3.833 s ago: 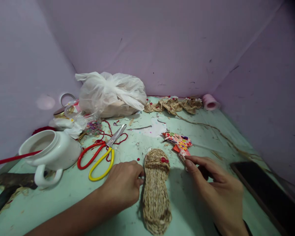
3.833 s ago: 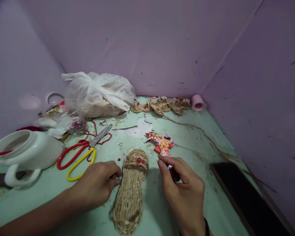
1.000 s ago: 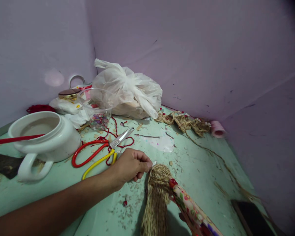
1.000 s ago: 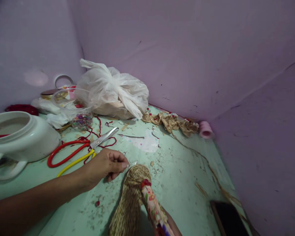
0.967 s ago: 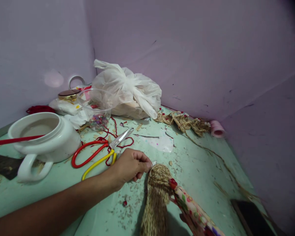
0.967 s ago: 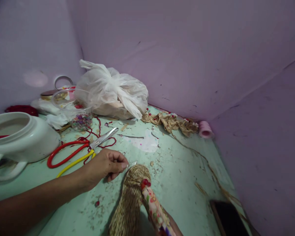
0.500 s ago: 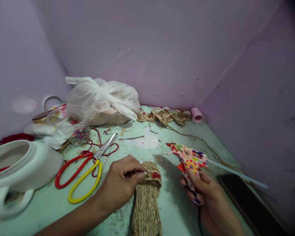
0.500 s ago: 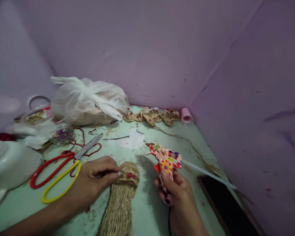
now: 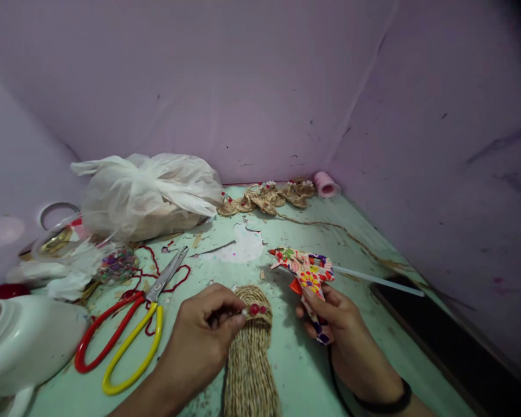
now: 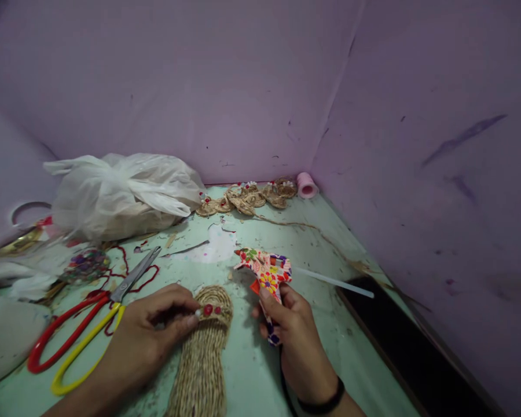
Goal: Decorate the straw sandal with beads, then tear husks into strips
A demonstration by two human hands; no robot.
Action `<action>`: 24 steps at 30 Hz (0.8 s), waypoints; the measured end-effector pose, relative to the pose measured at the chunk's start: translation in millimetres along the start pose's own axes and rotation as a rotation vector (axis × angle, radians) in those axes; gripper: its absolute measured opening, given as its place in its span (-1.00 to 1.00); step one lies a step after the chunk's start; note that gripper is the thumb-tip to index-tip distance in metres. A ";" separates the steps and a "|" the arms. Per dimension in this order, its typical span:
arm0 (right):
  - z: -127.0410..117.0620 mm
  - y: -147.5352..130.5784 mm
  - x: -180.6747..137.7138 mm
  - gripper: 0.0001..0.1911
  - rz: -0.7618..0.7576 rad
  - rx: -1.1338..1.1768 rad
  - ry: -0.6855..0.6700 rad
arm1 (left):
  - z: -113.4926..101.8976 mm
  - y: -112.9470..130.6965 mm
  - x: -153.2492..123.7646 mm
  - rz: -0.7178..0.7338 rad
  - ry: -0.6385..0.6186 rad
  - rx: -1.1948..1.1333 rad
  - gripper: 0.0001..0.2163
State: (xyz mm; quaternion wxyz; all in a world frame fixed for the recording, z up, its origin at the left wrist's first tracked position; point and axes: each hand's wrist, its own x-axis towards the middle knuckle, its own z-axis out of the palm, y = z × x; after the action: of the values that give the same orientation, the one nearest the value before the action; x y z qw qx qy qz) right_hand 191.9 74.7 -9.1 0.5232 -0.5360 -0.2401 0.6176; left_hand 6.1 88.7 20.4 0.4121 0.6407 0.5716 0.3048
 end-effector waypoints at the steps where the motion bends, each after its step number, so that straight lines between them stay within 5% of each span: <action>1: 0.1 0.1 0.0 -0.69 -0.003 -0.009 -0.002 | -0.3 0.4 0.4 -0.006 -0.003 0.006 -0.95; 12: -0.9 2.4 -0.9 -0.68 -0.029 -0.047 -0.018 | 2.0 -2.7 -1.3 -0.152 -0.009 -0.043 -0.94; 24: -1.6 2.6 1.2 -0.67 -0.022 -0.061 -0.015 | -2.0 -3.2 0.8 0.031 -0.022 0.022 -0.90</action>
State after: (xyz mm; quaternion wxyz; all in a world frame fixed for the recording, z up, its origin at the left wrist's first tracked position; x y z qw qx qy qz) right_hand 192.4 74.4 -12.3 0.5115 -0.5444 -0.2687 0.6081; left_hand 3.0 89.9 18.5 0.4065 0.6574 0.5603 0.2978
